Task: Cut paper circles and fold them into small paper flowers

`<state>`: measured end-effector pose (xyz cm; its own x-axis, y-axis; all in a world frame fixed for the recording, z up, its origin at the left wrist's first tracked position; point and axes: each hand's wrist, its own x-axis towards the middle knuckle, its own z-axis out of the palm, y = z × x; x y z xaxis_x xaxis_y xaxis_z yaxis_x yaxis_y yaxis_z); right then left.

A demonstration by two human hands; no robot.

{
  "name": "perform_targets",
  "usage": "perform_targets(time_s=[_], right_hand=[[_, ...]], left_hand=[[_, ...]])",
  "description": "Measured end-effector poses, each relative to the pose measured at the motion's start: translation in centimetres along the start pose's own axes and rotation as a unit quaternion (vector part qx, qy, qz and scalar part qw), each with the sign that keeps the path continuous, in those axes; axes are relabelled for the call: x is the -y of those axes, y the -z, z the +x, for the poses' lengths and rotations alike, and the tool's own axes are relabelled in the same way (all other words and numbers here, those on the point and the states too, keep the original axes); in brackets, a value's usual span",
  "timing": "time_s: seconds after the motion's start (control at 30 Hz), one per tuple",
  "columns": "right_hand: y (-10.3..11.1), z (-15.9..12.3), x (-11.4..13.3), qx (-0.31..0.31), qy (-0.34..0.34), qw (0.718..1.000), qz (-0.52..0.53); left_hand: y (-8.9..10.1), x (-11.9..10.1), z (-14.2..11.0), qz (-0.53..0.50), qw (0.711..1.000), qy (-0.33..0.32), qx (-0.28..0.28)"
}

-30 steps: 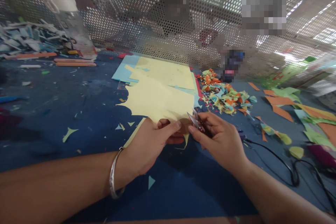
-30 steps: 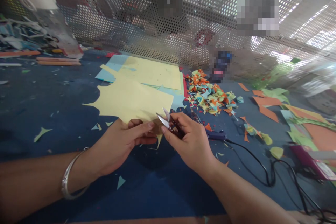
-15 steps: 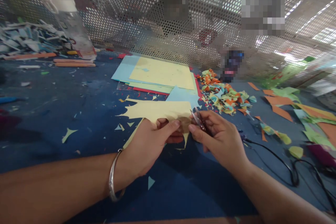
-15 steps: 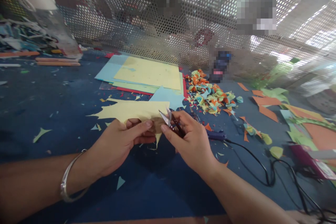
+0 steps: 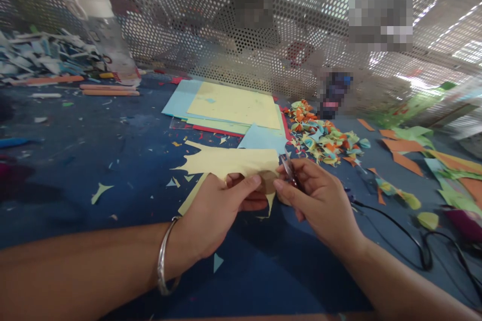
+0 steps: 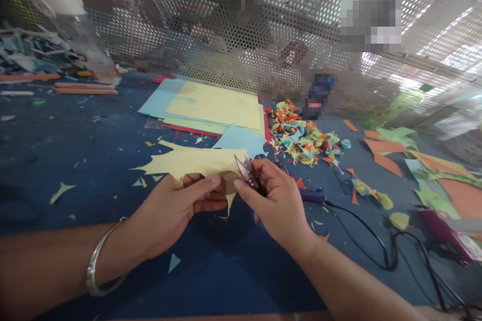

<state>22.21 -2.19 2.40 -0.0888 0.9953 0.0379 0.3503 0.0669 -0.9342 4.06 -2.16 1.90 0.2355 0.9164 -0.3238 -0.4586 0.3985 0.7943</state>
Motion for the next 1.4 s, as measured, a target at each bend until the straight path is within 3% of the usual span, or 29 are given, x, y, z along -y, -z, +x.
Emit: perform_targets(time_s=[1.0, 1.23, 1.4], right_hand=[[0.0, 0.0, 0.4, -0.013, 0.001, 1.000, -0.012], [0.0, -0.4, 0.6, -0.010, 0.007, 1.000, -0.021], [0.3, -0.2, 0.5, -0.006, -0.003, 1.000, -0.018]], left_hand=[[0.2, 0.3, -0.2, 0.012, 1.000, 0.004, 0.024], [0.1, 0.6, 0.5, 0.058, 0.998, -0.003, -0.031], [0.5, -0.1, 1.0, 0.027, 0.997, -0.054, -0.045]])
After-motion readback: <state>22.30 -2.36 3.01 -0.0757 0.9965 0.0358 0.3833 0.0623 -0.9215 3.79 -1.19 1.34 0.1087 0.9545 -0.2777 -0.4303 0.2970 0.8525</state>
